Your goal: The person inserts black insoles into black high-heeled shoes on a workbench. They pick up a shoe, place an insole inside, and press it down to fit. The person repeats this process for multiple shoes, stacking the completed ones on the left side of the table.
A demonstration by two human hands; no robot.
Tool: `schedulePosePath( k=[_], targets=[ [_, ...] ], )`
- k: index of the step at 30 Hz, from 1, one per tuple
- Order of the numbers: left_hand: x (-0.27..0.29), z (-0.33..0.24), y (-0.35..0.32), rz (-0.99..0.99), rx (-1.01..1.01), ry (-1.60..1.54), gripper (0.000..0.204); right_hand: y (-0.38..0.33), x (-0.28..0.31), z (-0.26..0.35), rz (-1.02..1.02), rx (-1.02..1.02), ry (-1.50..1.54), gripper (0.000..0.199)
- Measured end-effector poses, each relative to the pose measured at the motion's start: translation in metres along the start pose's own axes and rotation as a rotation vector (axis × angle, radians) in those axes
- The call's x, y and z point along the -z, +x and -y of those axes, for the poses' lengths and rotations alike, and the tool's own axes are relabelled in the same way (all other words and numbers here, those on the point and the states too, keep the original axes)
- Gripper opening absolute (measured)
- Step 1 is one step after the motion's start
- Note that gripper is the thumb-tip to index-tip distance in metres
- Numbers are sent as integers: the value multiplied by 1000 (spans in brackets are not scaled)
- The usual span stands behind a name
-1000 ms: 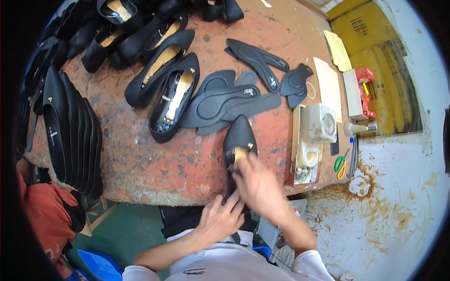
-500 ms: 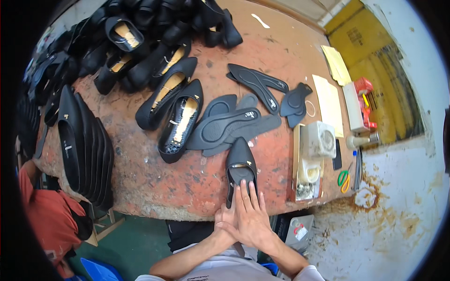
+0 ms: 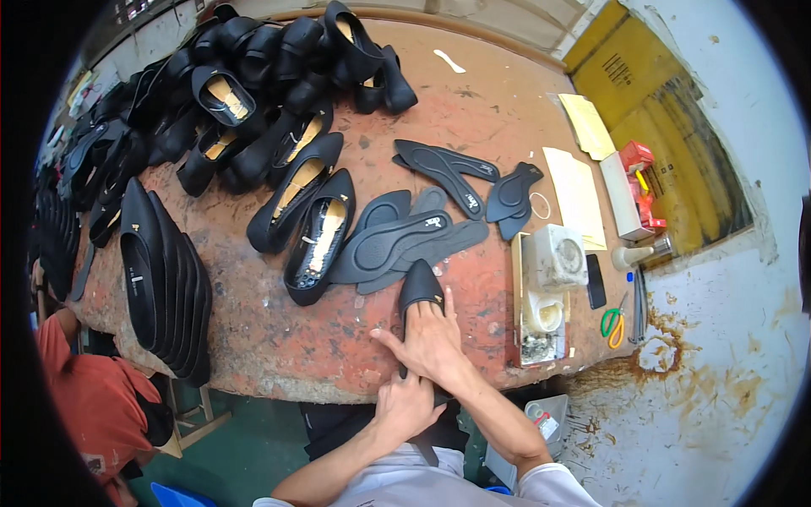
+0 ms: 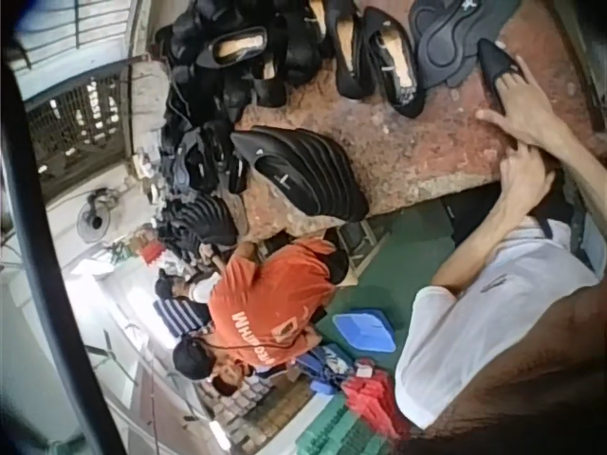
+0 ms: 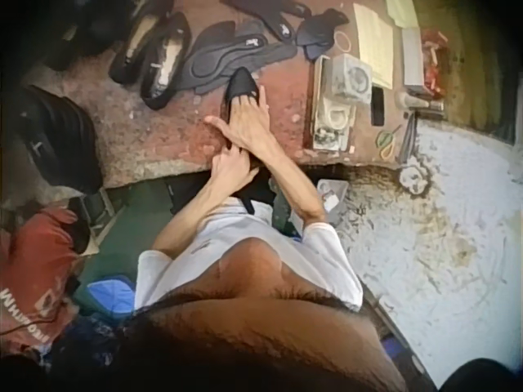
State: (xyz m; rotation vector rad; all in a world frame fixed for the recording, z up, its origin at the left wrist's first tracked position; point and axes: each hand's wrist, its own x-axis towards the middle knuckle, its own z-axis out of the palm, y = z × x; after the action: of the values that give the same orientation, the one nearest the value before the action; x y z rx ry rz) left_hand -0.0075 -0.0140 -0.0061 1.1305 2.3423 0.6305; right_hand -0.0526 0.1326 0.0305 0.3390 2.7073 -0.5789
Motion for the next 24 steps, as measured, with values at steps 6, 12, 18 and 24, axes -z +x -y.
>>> schedulePosePath(
  k=[6,12,18,24],
  targets=[
    [-10,2,6,-25,-52,18,61,-25,-28,-8,-276,73,-61,118],
    [-4,-1,-1,-3,-18,17,65,7,-30,-11,-251,23,-142,119],
    [9,9,-25,-289,-243,-45,49,-22,-8,0,-142,228,-52,98],
    [111,32,-106,-784,-52,5,46,36,92,-32,-584,242,852,47]
  ],
)
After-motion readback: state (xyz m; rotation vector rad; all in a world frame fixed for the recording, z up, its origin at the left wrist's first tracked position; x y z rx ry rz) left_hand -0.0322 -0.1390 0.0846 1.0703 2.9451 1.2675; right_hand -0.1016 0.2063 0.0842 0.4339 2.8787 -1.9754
